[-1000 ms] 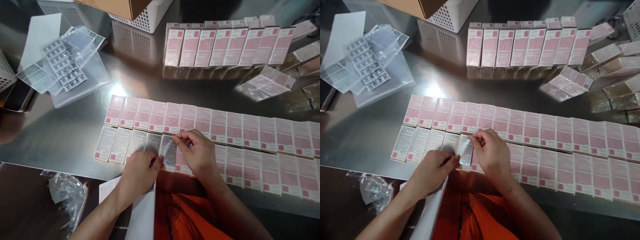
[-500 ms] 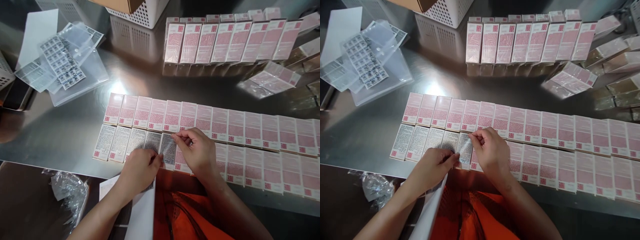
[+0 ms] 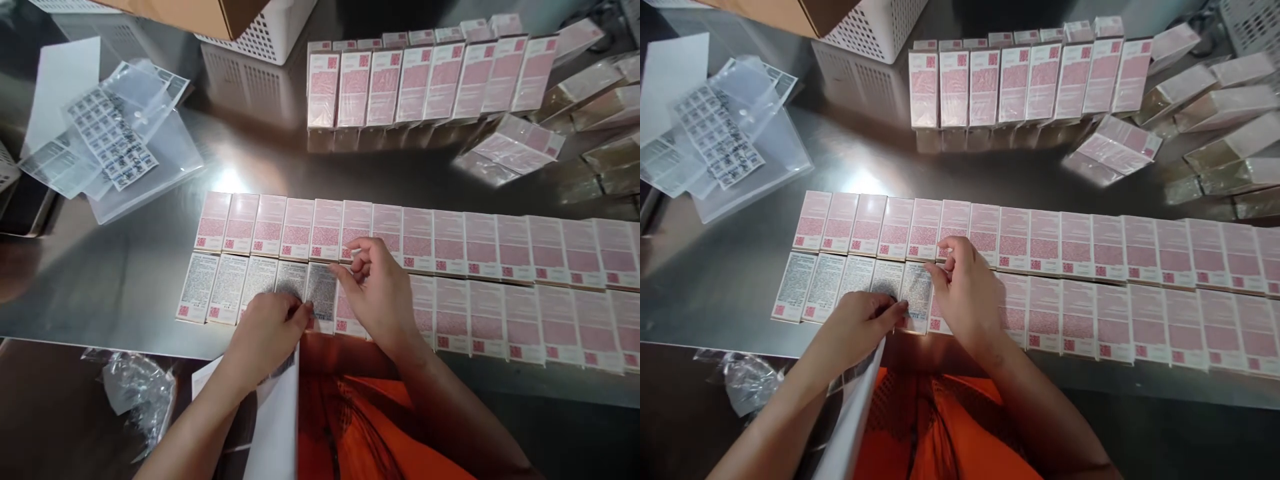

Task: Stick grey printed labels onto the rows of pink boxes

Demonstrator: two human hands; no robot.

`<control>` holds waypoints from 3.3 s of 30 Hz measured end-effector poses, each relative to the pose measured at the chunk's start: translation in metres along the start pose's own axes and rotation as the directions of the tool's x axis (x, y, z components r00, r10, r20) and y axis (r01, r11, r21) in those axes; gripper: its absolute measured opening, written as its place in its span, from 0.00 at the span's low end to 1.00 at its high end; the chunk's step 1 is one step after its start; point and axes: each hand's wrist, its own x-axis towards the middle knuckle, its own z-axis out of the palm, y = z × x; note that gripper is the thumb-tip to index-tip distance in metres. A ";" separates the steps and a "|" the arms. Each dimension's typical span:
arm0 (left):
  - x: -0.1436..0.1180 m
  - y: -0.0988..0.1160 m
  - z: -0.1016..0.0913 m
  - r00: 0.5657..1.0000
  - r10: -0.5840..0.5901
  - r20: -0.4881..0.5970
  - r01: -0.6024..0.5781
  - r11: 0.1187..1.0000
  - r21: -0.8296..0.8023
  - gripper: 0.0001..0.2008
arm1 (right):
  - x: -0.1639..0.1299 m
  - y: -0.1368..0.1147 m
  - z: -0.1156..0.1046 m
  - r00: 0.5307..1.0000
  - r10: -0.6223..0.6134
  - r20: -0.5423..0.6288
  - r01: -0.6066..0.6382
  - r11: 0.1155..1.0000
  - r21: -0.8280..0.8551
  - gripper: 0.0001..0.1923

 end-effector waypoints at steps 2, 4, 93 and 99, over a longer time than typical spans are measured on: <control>-0.001 0.001 -0.001 1.000 -0.002 -0.004 0.002 1.000 0.017 0.21 | 0.000 0.000 -0.001 1.000 0.014 0.012 -0.014 1.000 -0.003 0.14; -0.002 0.002 -0.001 1.000 -0.008 -0.019 0.009 0.999 0.038 0.21 | 0.000 -0.001 -0.002 1.000 0.002 0.018 -0.002 1.000 -0.013 0.13; -0.023 0.022 0.015 0.978 0.192 -0.082 -0.206 0.817 -0.539 0.16 | -0.017 0.026 -0.071 0.930 -0.100 0.353 -0.128 0.812 0.569 0.14; -0.021 0.023 0.027 0.978 0.177 -0.112 -0.200 0.945 -0.258 0.18 | -0.009 0.028 -0.067 0.968 -0.096 0.230 -0.001 0.920 0.391 0.08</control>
